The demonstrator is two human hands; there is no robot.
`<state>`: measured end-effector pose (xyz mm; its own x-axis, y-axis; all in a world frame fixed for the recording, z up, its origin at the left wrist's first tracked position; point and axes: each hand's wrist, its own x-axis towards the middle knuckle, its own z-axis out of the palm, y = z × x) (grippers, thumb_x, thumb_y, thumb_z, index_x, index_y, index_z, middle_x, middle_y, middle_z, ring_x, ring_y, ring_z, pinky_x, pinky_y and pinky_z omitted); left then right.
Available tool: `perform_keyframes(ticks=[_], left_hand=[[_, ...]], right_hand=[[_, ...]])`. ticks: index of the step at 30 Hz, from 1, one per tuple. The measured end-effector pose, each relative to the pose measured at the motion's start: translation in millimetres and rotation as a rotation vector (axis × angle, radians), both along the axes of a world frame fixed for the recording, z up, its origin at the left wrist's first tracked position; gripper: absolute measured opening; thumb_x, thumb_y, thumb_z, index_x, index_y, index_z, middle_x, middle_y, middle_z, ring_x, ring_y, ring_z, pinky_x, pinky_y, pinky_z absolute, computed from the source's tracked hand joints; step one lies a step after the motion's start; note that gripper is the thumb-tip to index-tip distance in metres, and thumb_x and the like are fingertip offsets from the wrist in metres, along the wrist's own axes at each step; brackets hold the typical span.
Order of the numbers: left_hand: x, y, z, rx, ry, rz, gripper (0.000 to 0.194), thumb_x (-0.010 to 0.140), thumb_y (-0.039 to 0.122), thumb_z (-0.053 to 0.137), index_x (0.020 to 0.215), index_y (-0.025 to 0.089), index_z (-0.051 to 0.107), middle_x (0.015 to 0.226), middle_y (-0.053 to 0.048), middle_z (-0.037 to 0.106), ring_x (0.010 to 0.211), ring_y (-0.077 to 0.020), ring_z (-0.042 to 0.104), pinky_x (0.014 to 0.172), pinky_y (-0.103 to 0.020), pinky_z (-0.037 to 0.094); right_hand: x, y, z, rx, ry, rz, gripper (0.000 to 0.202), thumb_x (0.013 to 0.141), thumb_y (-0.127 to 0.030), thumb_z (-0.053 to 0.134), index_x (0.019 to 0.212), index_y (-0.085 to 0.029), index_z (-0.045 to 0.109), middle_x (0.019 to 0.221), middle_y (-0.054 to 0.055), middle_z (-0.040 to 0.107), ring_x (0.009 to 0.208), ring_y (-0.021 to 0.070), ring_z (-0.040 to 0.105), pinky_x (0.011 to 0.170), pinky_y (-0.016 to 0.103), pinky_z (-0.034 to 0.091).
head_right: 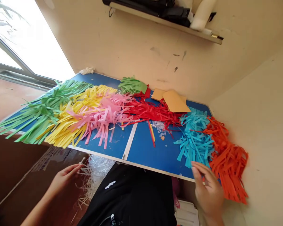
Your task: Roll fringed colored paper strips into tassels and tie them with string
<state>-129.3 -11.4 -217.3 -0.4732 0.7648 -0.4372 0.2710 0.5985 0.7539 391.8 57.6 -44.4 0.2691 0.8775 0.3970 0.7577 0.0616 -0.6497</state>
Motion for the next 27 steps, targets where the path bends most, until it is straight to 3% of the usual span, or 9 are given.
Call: perform_keyframes(ticks=[2, 5, 9, 12, 14, 19, 21, 24, 27], left_hand=[[8, -9, 55.5, 0.132, -0.072, -0.033, 0.071, 0.065, 0.079, 0.060, 0.095, 0.016, 0.070, 0.072, -0.001, 0.066, 0.068, -0.0174, 0.060, 0.066, -0.028, 0.051], [35, -11, 128.1, 0.313, -0.150, -0.130, 0.050, 0.065, 0.067, 0.071, 0.071, 0.017, 0.070, 0.056, 0.001, 0.058, 0.057, -0.0143, 0.053, 0.059, -0.026, 0.047], [79, 6, 179.4, 0.332, -0.146, -0.322, 0.047, 0.066, 0.065, 0.068, 0.060, 0.019, 0.069, 0.051, -0.001, 0.059, 0.052, -0.0150, 0.051, 0.052, -0.026, 0.044], [97, 17, 189.5, 0.329, -0.100, -0.406, 0.046, 0.066, 0.065, 0.067, 0.062, 0.020, 0.069, 0.052, -0.002, 0.060, 0.051, -0.0160, 0.052, 0.052, -0.028, 0.044], [99, 20, 189.0, 0.329, -0.086, -0.464, 0.045, 0.067, 0.065, 0.065, 0.066, 0.021, 0.071, 0.056, -0.002, 0.063, 0.055, -0.0172, 0.054, 0.054, -0.028, 0.046], [102, 23, 181.8, 0.324, -0.129, -0.667, 0.040, 0.077, 0.059, 0.061, 0.066, 0.021, 0.069, 0.067, -0.004, 0.066, 0.065, -0.0185, 0.058, 0.063, -0.027, 0.049], [109, 27, 181.6, 0.356, -0.121, -0.678, 0.040, 0.078, 0.058, 0.061, 0.066, 0.021, 0.069, 0.066, -0.004, 0.066, 0.065, -0.0188, 0.059, 0.063, -0.026, 0.049], [120, 33, 184.8, 0.380, -0.073, -0.700, 0.042, 0.078, 0.060, 0.058, 0.066, 0.022, 0.070, 0.068, -0.004, 0.068, 0.068, -0.0202, 0.061, 0.067, -0.027, 0.050], [118, 37, 182.2, 0.317, 0.013, -0.792, 0.041, 0.077, 0.061, 0.058, 0.067, 0.024, 0.072, 0.069, -0.004, 0.070, 0.068, -0.0199, 0.062, 0.066, -0.026, 0.049]], right_hand=[[-38, -4, 1.0, -0.001, 0.061, 0.218, 0.025, 0.089, -0.044, 0.059, 0.085, -0.024, 0.073, 0.093, 0.007, 0.073, 0.088, 0.0256, 0.068, 0.082, 0.038, 0.055], [-110, -8, 1.8, -0.049, 0.193, 0.640, 0.015, 0.092, -0.030, 0.059, 0.089, -0.027, 0.073, 0.087, 0.004, 0.073, 0.081, 0.0207, 0.068, 0.076, 0.033, 0.054], [-205, -2, 1.0, -0.299, 0.502, 1.035, 0.041, 0.086, -0.040, 0.068, 0.123, -0.025, 0.065, 0.109, 0.007, 0.070, 0.074, 0.0158, 0.064, 0.065, 0.028, 0.051], [-241, 9, 1.7, -0.596, 0.798, 1.090, 0.063, 0.079, -0.059, 0.069, 0.130, -0.023, 0.061, 0.110, 0.006, 0.067, 0.065, 0.0112, 0.058, 0.057, 0.023, 0.047], [-242, 16, 5.1, -0.639, 0.834, 1.147, 0.056, 0.080, -0.063, 0.066, 0.116, -0.020, 0.069, 0.095, 0.003, 0.067, 0.060, 0.0098, 0.056, 0.055, 0.022, 0.045], [-205, 23, 23.5, -0.444, 0.481, 1.188, 0.019, 0.086, -0.032, 0.066, 0.076, -0.018, 0.074, 0.068, 0.000, 0.063, 0.064, 0.0125, 0.060, 0.064, 0.022, 0.046], [-195, 21, 28.7, -0.393, 0.421, 1.133, 0.011, 0.083, -0.021, 0.067, 0.091, -0.018, 0.073, 0.084, 0.002, 0.068, 0.069, 0.0122, 0.061, 0.067, 0.022, 0.046], [-190, 18, 26.9, -0.587, 0.457, 1.223, 0.052, 0.080, -0.011, 0.064, 0.131, -0.022, 0.057, 0.100, 0.002, 0.069, 0.067, 0.0101, 0.063, 0.062, 0.019, 0.047], [-181, 19, 21.2, -0.547, 0.443, 1.203, 0.023, 0.085, -0.021, 0.065, 0.107, -0.019, 0.071, 0.081, 0.000, 0.070, 0.070, 0.0128, 0.065, 0.065, 0.020, 0.047]])
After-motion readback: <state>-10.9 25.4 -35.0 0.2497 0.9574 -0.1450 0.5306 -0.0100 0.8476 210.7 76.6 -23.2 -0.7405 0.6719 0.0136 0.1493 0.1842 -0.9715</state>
